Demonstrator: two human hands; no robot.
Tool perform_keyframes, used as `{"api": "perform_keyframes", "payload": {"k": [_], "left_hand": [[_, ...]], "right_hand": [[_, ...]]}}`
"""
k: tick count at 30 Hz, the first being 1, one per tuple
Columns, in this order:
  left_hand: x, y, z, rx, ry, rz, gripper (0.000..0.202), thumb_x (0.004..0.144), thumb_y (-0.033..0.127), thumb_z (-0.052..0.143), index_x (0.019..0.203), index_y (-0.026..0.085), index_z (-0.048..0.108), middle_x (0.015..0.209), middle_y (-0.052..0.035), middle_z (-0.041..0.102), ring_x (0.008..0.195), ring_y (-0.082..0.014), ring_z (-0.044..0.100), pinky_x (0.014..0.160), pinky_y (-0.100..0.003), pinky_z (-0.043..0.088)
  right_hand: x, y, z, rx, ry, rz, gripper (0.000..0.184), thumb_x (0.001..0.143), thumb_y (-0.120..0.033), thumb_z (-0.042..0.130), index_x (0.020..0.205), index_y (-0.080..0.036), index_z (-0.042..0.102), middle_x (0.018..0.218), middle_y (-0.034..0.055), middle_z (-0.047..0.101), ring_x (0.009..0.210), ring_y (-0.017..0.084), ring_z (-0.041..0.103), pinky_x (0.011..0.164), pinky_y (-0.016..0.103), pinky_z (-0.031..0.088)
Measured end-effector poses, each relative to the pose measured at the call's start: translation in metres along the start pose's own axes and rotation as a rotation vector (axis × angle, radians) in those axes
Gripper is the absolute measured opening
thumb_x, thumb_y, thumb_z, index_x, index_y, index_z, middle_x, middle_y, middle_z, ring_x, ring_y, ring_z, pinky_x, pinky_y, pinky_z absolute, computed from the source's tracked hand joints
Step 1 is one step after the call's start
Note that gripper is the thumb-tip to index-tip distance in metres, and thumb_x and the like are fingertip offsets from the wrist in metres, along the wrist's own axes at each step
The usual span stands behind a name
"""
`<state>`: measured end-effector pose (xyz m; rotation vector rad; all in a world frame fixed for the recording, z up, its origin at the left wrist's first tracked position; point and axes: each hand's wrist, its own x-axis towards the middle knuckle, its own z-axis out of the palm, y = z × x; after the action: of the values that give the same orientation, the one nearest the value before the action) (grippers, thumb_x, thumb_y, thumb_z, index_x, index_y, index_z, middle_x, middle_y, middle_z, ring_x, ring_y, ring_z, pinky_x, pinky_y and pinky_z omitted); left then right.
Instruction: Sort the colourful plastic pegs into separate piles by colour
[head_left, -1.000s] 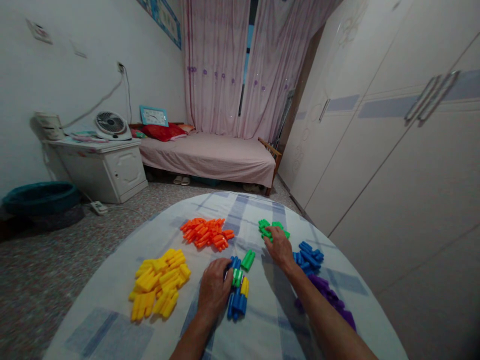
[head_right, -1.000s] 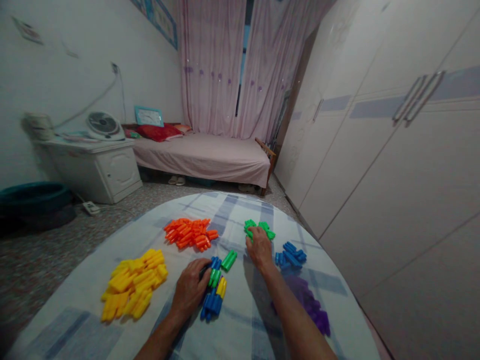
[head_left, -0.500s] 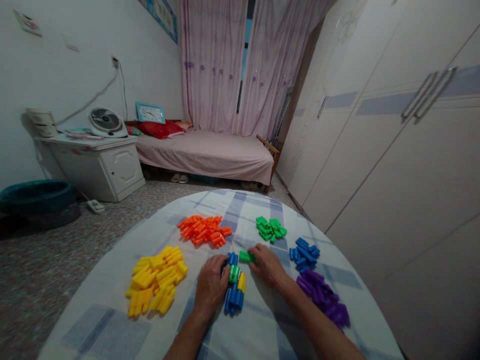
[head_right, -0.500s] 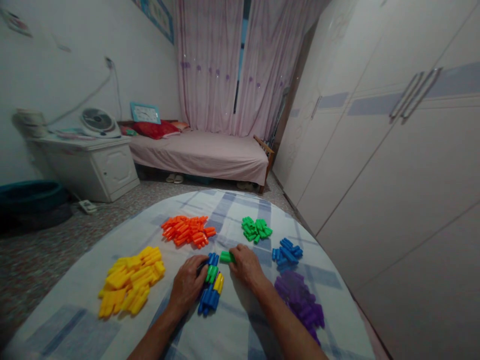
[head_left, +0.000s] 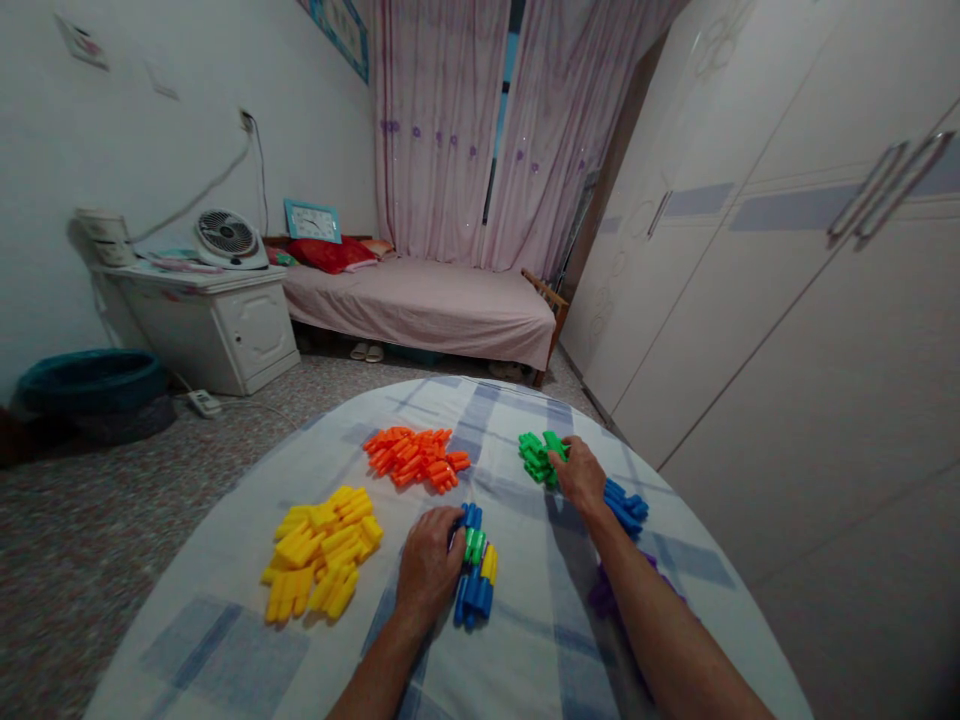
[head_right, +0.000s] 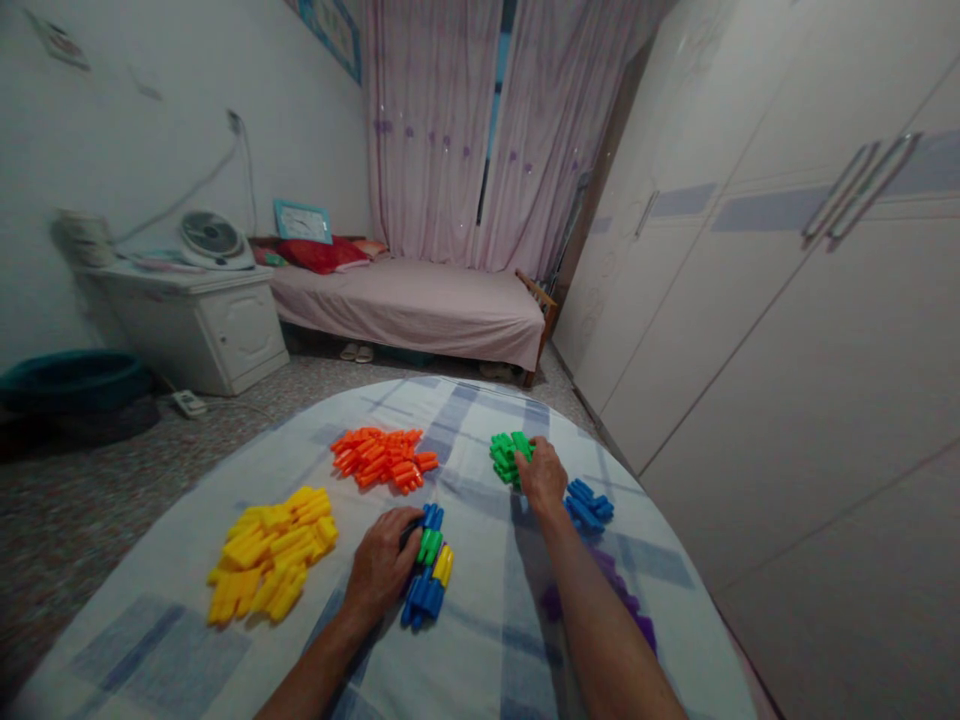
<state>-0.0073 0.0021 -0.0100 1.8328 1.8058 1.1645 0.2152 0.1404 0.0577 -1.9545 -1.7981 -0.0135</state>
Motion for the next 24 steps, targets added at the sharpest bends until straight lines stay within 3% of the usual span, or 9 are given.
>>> {"api": "perform_keyframes", "payload": {"k": [7, 10, 15, 19, 24], "left_hand": [[-0.001, 0.004, -0.001, 0.002, 0.01, -0.005, 0.028, 0.081, 0.017, 0.044, 0.104, 0.019, 0.061, 0.105, -0.0064, 0.065, 0.102, -0.0209, 0.056, 0.095, -0.04, 0.041], [-0.001, 0.006, -0.002, 0.007, 0.02, -0.008, 0.029, 0.08, 0.015, 0.045, 0.104, 0.019, 0.061, 0.105, -0.0061, 0.065, 0.101, -0.0209, 0.055, 0.094, -0.039, 0.041], [0.0, 0.007, -0.004, -0.002, 0.004, -0.013, 0.029, 0.08, 0.014, 0.044, 0.102, 0.019, 0.062, 0.104, -0.0054, 0.065, 0.101, -0.0204, 0.055, 0.094, -0.038, 0.041], [-0.001, 0.008, -0.006, -0.01, -0.021, 0.005, 0.028, 0.078, 0.012, 0.045, 0.097, 0.021, 0.064, 0.098, -0.0038, 0.067, 0.098, -0.0193, 0.057, 0.092, -0.035, 0.042], [0.0, 0.008, -0.006, -0.02, -0.026, 0.0, 0.027, 0.08, 0.016, 0.045, 0.096, 0.021, 0.066, 0.097, -0.0038, 0.068, 0.097, -0.0184, 0.058, 0.091, -0.034, 0.042]], "right_hand": [[-0.007, 0.005, 0.001, 0.031, -0.016, 0.031, 0.033, 0.083, -0.035, 0.049, 0.11, -0.016, 0.056, 0.109, 0.0104, 0.062, 0.096, 0.022, 0.06, 0.073, 0.029, 0.043], [-0.029, 0.001, -0.001, 0.172, -0.036, -0.084, 0.033, 0.081, -0.03, 0.048, 0.109, -0.015, 0.057, 0.109, 0.0109, 0.062, 0.091, 0.021, 0.061, 0.077, 0.032, 0.045], [-0.085, -0.016, 0.003, 0.56, -0.31, -0.309, 0.027, 0.079, -0.027, 0.048, 0.101, -0.018, 0.061, 0.099, 0.0079, 0.066, 0.084, 0.018, 0.062, 0.072, 0.031, 0.05], [-0.117, -0.031, 0.011, 0.672, -0.357, -0.376, 0.034, 0.077, -0.019, 0.046, 0.109, -0.022, 0.06, 0.109, 0.0064, 0.063, 0.093, 0.018, 0.06, 0.076, 0.032, 0.051], [-0.129, -0.036, 0.025, 0.661, -0.335, -0.325, 0.041, 0.078, -0.014, 0.042, 0.115, -0.02, 0.058, 0.114, 0.0077, 0.062, 0.105, 0.019, 0.057, 0.092, 0.036, 0.046]]}}
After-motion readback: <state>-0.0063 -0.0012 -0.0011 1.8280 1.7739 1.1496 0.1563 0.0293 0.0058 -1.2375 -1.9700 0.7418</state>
